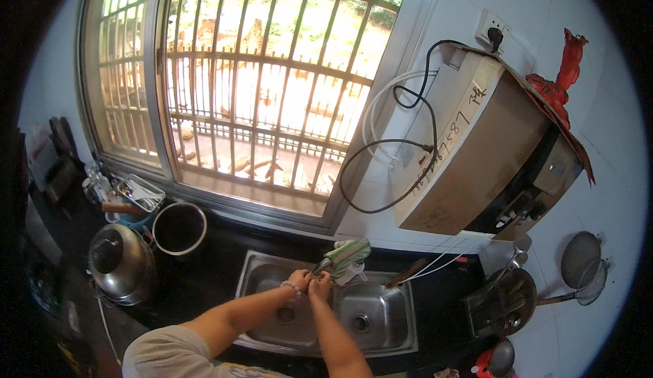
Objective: The person washes a grey cloth in a kitchen sink, wrings it out, and then uses it to wipe the window sill. They then attach the cloth to a mop handle and use it to wipe the kitchen wall tiles and the range hood.
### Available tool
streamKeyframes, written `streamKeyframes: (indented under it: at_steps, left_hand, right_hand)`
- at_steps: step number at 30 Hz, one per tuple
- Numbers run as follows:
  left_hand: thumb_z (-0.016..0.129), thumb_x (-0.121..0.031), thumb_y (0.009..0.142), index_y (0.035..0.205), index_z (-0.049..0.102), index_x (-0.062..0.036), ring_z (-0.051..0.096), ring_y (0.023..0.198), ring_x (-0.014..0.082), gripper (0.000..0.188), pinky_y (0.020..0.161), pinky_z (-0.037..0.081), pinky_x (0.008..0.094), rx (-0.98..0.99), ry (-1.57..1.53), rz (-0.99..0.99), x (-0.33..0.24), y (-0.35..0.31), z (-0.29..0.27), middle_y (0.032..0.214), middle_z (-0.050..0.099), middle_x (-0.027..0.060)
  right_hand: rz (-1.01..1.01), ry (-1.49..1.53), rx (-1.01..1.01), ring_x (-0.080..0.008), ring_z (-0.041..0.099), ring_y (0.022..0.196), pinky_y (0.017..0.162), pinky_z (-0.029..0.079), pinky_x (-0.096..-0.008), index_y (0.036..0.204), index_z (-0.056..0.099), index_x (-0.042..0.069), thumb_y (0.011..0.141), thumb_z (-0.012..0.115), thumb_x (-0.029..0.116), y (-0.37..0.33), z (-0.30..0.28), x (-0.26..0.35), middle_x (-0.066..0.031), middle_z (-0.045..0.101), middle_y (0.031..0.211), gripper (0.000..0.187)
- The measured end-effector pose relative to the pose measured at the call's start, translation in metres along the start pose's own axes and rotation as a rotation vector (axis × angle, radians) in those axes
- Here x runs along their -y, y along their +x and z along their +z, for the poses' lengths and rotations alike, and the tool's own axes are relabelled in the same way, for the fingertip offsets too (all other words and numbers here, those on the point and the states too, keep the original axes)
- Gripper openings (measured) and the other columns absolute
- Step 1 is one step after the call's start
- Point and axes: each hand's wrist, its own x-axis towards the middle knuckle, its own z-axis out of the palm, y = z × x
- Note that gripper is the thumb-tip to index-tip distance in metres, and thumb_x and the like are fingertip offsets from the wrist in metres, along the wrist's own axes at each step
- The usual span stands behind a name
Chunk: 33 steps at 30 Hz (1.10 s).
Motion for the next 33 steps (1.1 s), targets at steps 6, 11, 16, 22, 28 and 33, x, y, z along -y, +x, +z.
streamKeyframes:
  at_steps: [6, 11, 16, 22, 28, 33]
  left_hand:
    - [0.046, -0.037, 0.091, 0.104, 0.063, -0.0013, 0.06, 0.079, 0.0216, 0.042, 0.075, 0.046, 0.0354, 0.097, -0.517, -0.195, -0.009, 0.006, -0.003, 0.088, 0.065, 0.0124]
    - [0.038, -0.05, 0.092, 0.091, 0.066, -0.0064, 0.058, 0.071, 0.0194, 0.052, 0.066, 0.046, 0.0339, 0.015, -0.693, -0.177, 0.043, 0.037, -0.004, 0.081, 0.066, 0.0071]
    - [0.04, -0.058, 0.087, 0.094, 0.064, -0.0146, 0.058, 0.075, 0.0203, 0.051, 0.062, 0.044, 0.0315, 0.219, -0.911, -0.557, 0.054, 0.024, -0.002, 0.085, 0.064, 0.0061]
    - [0.048, -0.064, 0.08, 0.119, 0.053, -0.0169, 0.048, 0.113, 0.0239, 0.061, 0.086, 0.044, 0.0486, 0.182, -0.631, -0.48, -0.014, -0.02, -0.003, 0.122, 0.05, 0.0068]
    - [0.059, -0.036, 0.083, 0.115, 0.053, -0.0067, 0.05, 0.104, 0.0302, 0.043, 0.089, 0.042, 0.0344, 0.083, -0.246, 0.113, 0.024, -0.008, 0.018, 0.116, 0.05, 0.0167]
    - [0.052, -0.031, 0.088, 0.106, 0.056, -0.0055, 0.058, 0.079, 0.0272, 0.032, 0.073, 0.046, 0.0337, -0.12, -0.215, 0.056, 0.042, 0.004, 0.013, 0.09, 0.061, 0.0129]
  right_hand:
    - [-0.35, 0.11, -0.066, -0.0377, 0.045, 0.102, 0.087, 0.039, -0.0418, 0.109, 0.047, 0.0, 0.083, 0.061, 0.039, -0.023, -0.001, 0.007, -0.0224, 0.042, 0.106, 0.049]
    - [-0.598, 0.045, 0.028, -0.0337, 0.054, 0.091, 0.075, 0.043, -0.0413, 0.102, 0.052, 0.002, 0.085, 0.058, 0.037, -0.044, -0.005, 0.034, -0.0177, 0.052, 0.098, 0.039]
    - [-0.532, -0.246, 0.064, -0.0365, 0.06, 0.078, 0.069, 0.047, -0.0428, 0.098, 0.058, 0.007, 0.086, 0.054, 0.04, -0.029, -0.006, 0.025, -0.0167, 0.063, 0.085, 0.036]
    - [-0.162, -0.427, 0.053, -0.0379, 0.06, 0.086, 0.075, 0.046, -0.0453, 0.098, 0.062, 0.0, 0.091, 0.04, 0.039, 0.007, -0.022, -0.007, -0.021, 0.063, 0.091, 0.046]
    - [0.457, -0.028, 0.105, -0.0355, 0.06, 0.089, 0.076, 0.046, -0.0449, 0.113, 0.056, 0.002, 0.09, 0.037, 0.051, 0.036, -0.012, -0.011, -0.0219, 0.061, 0.101, 0.057]
    - [-0.083, -0.197, -0.164, -0.0353, 0.051, 0.098, 0.081, 0.043, -0.0456, 0.117, 0.05, 0.0, 0.08, 0.057, 0.053, -0.001, 0.025, 0.0, -0.0204, 0.05, 0.11, 0.065]
